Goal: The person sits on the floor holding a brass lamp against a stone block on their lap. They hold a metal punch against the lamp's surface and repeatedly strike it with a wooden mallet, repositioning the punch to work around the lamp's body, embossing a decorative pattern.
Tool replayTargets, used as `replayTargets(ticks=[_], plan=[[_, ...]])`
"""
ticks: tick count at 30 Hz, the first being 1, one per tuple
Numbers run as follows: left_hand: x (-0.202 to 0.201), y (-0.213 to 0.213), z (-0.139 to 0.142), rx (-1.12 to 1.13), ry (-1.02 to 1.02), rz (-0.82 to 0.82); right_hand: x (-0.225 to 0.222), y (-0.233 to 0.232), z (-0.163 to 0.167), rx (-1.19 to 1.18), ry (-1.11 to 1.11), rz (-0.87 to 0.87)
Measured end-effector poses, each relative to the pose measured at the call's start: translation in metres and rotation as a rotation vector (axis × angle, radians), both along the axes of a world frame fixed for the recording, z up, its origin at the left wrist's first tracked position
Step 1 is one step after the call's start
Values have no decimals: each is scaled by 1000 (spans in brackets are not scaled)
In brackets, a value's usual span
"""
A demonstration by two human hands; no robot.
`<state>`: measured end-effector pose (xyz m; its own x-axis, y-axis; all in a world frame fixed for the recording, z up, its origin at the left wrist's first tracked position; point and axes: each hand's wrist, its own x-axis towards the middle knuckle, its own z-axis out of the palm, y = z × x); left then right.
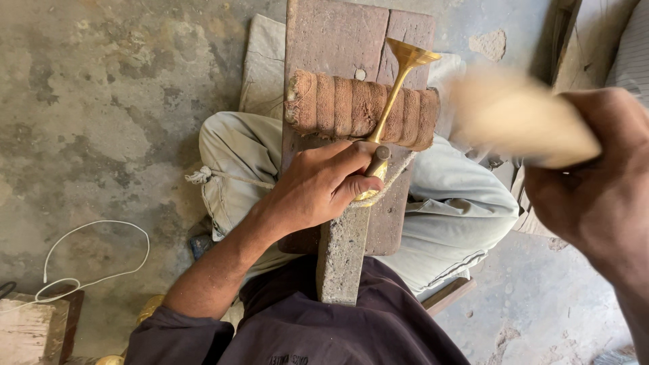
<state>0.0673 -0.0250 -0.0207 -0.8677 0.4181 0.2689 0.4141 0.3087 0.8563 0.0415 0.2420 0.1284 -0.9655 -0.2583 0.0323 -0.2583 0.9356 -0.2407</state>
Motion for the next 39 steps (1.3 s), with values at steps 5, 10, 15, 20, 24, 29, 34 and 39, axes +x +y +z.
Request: replayTargets(ticks=[5,10,15,20,24,29,34,39], plan=[[-2,-1,-2,13,18,-16,8,-2,2,104,64,49],[-2,-1,-5,-17,11,-27,11,-8,6,336,156,149],[0,-3,-12,4,36,-26,9,-13,8,413,185,178],[9,-9,-19,360,-207,70,9,-8,5,71,92,127],[16,-9,-24,386,-227,125,4,1,1,115,82,153],[20,-6,-28,444,-165,95,-14,-8,3,202,114,276],[20,-8,-30,382,-209,118,-33,-34,16,204,1,274],[30,-5,-33,385,-106,126,-40,-47,20,315,104,385]])
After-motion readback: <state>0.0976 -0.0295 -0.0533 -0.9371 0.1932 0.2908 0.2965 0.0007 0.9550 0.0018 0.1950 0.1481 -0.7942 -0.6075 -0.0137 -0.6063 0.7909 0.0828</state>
